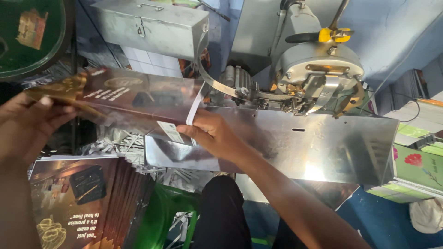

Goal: The person places brown-covered notebooks onto a binding machine, aligns them, and presses the machine to stitch the spine. After each cycle, the person removes the bound notebook, briefly opens it to check the binding, and sets it aside. The process repeats with several notebooks.

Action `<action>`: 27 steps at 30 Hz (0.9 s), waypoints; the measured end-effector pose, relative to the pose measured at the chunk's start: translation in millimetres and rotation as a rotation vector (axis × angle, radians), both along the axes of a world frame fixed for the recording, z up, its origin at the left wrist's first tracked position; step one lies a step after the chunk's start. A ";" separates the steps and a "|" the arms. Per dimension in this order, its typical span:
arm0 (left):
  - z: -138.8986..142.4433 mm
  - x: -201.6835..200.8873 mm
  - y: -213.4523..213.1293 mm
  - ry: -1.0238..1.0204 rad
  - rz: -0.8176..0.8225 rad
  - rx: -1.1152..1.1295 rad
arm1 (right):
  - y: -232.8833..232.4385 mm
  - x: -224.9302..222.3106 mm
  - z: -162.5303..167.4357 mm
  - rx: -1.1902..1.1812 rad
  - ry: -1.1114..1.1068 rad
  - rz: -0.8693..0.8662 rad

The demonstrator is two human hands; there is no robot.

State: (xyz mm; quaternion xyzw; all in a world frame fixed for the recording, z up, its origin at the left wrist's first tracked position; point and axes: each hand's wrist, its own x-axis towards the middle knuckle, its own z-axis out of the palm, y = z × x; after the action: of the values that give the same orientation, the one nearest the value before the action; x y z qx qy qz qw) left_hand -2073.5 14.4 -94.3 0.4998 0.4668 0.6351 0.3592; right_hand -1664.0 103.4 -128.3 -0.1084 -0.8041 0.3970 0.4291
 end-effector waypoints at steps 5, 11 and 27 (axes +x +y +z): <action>9.0 15.7 22.1 0.026 0.026 -0.068 | 14.9 -3.2 -7.8 -0.032 0.080 0.018; 7.8 13.2 29.3 0.012 -0.012 0.032 | 11.6 3.6 -1.1 0.029 0.018 0.008; 13.2 26.3 38.7 0.014 0.067 -0.189 | 45.1 -7.9 -27.2 -0.279 -0.013 0.007</action>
State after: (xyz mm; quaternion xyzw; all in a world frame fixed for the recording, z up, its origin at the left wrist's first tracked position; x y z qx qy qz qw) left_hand -2047.2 53.1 -81.1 0.4520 0.5436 0.5963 0.3803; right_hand -1671.9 148.5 -155.6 -0.1669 -0.7440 0.5058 0.4034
